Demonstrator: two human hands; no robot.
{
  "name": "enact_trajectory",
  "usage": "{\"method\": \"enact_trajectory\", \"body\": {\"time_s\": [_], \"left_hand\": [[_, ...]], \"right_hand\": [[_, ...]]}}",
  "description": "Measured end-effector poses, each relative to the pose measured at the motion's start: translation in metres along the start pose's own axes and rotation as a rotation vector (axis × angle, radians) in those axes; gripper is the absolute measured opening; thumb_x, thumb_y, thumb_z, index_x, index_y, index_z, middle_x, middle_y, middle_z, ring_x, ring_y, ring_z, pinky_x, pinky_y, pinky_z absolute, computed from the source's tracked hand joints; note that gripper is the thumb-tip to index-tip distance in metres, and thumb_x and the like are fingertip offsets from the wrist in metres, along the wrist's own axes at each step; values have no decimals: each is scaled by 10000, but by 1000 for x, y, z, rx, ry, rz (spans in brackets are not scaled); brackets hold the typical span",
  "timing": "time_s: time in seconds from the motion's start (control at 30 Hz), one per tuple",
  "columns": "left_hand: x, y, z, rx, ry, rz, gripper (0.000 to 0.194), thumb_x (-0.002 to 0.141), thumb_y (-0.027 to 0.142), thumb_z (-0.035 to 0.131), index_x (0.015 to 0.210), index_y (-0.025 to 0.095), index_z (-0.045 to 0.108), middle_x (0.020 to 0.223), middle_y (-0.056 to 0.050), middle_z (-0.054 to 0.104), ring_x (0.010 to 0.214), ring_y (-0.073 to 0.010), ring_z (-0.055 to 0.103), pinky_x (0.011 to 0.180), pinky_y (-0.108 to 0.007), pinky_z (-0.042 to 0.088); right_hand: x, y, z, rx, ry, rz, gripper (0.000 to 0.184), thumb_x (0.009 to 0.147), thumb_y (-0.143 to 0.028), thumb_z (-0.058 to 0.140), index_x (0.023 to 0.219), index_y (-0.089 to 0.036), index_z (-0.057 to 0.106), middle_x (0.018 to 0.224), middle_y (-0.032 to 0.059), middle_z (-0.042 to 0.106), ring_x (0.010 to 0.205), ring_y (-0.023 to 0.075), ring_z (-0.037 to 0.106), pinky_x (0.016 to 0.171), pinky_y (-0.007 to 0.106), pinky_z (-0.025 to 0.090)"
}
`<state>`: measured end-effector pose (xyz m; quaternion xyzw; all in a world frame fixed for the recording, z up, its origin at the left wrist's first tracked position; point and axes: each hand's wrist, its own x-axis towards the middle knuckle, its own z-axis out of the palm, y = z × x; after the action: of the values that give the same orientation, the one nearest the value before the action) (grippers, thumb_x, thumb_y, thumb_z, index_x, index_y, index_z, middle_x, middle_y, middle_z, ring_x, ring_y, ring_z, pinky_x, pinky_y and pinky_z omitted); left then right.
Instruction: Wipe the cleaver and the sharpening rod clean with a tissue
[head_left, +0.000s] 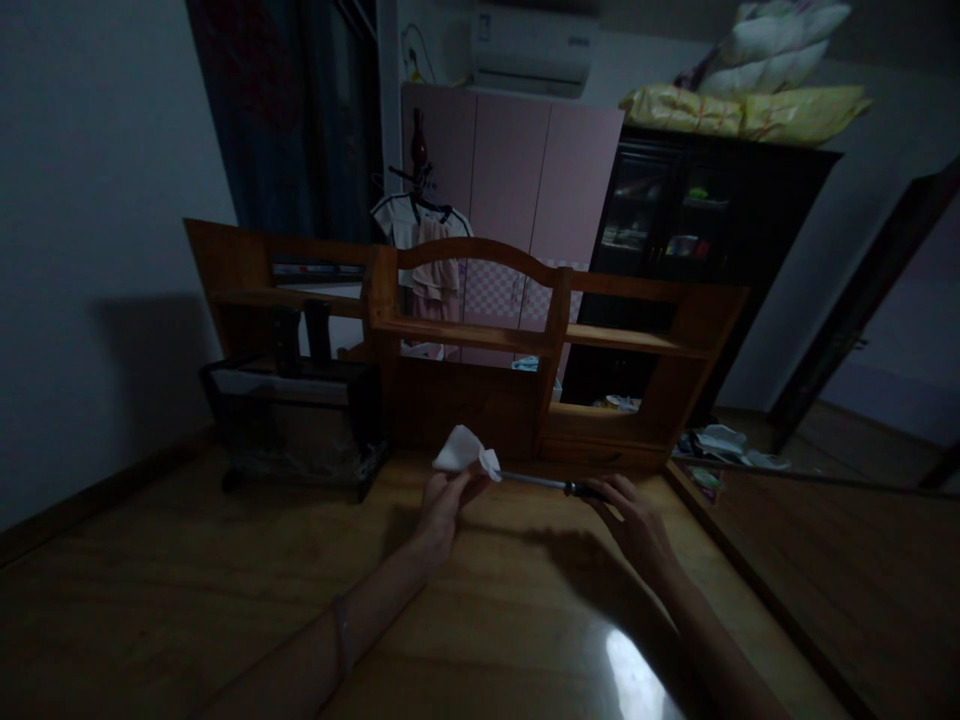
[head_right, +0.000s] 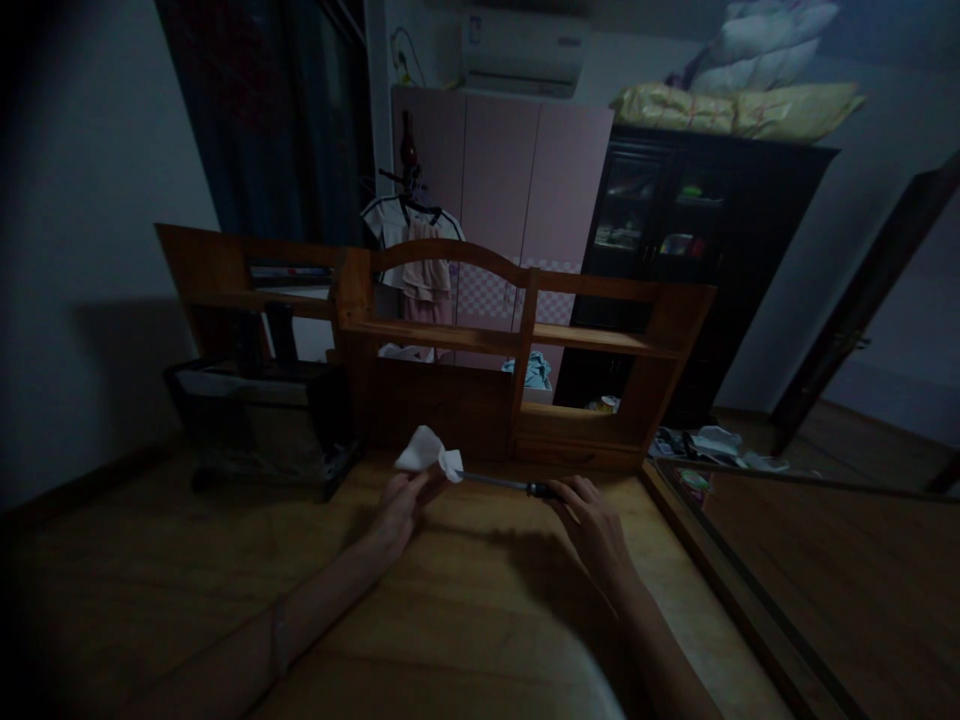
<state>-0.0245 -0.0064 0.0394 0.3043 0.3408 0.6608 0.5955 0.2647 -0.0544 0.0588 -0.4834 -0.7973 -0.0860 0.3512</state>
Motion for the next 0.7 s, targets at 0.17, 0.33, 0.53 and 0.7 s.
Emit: {"method": "enact_trajectory", "body": {"time_s": [0.17,0.33,0.53,0.7], "left_hand": [[7,-2,-11,19,34,51,267,633,250,771,834,98,683,847,-81,722,751,-187,683,720,-267,543],[6,-5,-12,23,6,43,254,640,237,756,835,92,680,862,-97,717,780,-204,682,758,-298,538],[-4,0,-2,-44,-24,39,346,583,202,786,898,114,673,909,-96,714,887,-241,668,819,-332,520],[-14,7,6,-57,-69,54,403,554,224,805,921,124,674,906,-93,714,903,-255,659,818,-341,513]], "right_hand": [[-1,-13,10,136,6,30,235,930,-313,443,1050,-247,634,936,65,622,818,189,610,701,295,490],[-1,-23,5,47,66,52,207,857,-367,574,1013,-248,640,910,53,633,808,195,616,695,294,485],[-2,-28,3,-2,100,5,229,851,-338,583,1059,-259,637,933,52,651,835,195,624,713,291,486],[-5,-36,11,-19,97,11,252,864,-353,564,1083,-254,641,937,60,664,812,189,632,690,275,475]]}}
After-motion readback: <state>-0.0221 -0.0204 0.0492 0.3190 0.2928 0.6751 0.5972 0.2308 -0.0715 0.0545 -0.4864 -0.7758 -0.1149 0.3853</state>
